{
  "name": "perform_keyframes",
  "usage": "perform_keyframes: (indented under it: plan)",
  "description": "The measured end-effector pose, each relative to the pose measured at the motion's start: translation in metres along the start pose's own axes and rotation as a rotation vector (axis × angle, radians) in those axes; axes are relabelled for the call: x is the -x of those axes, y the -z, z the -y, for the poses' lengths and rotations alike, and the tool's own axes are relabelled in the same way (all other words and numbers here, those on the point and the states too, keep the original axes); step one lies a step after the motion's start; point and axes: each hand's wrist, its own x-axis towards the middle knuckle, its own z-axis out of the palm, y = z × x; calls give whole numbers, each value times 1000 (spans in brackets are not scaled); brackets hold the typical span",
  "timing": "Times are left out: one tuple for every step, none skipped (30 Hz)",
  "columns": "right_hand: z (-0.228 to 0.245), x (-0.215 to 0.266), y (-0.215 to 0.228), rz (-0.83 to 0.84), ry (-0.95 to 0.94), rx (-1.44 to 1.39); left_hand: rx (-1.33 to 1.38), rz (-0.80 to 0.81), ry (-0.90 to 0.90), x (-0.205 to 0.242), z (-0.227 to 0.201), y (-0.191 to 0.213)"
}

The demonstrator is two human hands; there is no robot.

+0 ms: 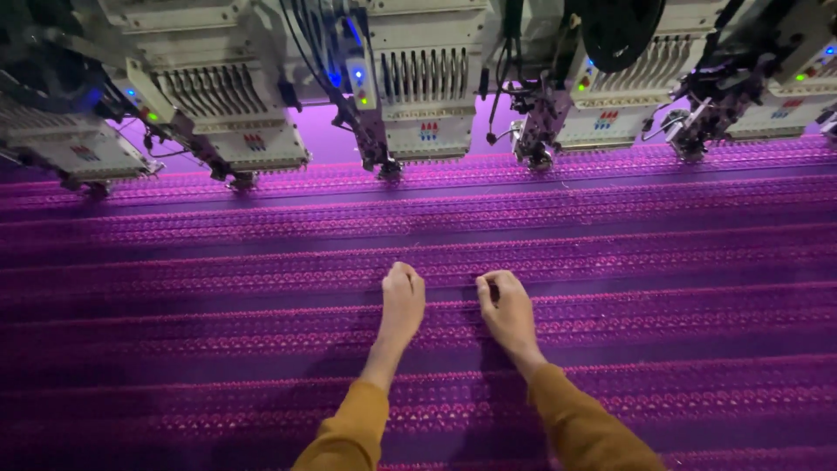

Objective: A worker inspects and adjusts the thread on a multi-head industrial embroidery machine while it is in operation.

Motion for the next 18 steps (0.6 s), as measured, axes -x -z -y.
perform_keyframes:
  plan:
    - [3, -2, -2, -5, 3, -7, -5, -3, -7, -1, -4, 4]
    - [7, -3, -5, -8, 8, -22, 3, 36, -2, -3, -8, 7]
    - [5, 2, 0, -7, 1, -23, 23, 87, 11, 5, -16, 3]
    - [1, 5, 5, -9, -7, -16, 30, 96, 12, 9, -24, -1]
    - [0, 2, 4, -12, 1, -12, -37, 121, 51, 8, -28, 0]
    - [-1, 0, 4, -15, 9, -9, -103, 146, 91, 6, -32, 1]
    - [-4, 0, 2, -10, 6, -7, -103, 148, 97, 5, -14, -15]
    - [-7, 0, 1, -6, 38, 25, -599, 244, -130, 4, 4, -32]
    - [-8, -3, -4, -4, 77, 49, -1101, 328, -364, 0, 25, -44]
    - [-8, -2, -7, 0, 81, 42, -1109, 325, -358, 10, 32, -39]
    - [-10, -2, -5, 7, 74, 39, -746, 198, -191, 19, 35, -40]
    - [-13, -2, -2, 14, 67, 37, -380, 76, -26, 29, 38, -41]
    - [-10, 1, 2, 14, 63, 42, -376, 79, -26, 36, 42, -38]
    - [-7, 5, 6, 24, 80, 61, -503, 116, -89, 43, 45, -33]
    - [0, 1, 4, 27, 106, 70, -640, 141, -160, 40, 52, -24]
    - [4, -8, -1, 19, 112, 64, -644, 133, -167, 20, 27, -3]
    - [3, -4, 0, 39, 111, 64, -452, 116, -126, 14, -1, 15]
    - [2, -1, 0, 58, 110, 64, -261, 99, -81, 8, -29, 33]
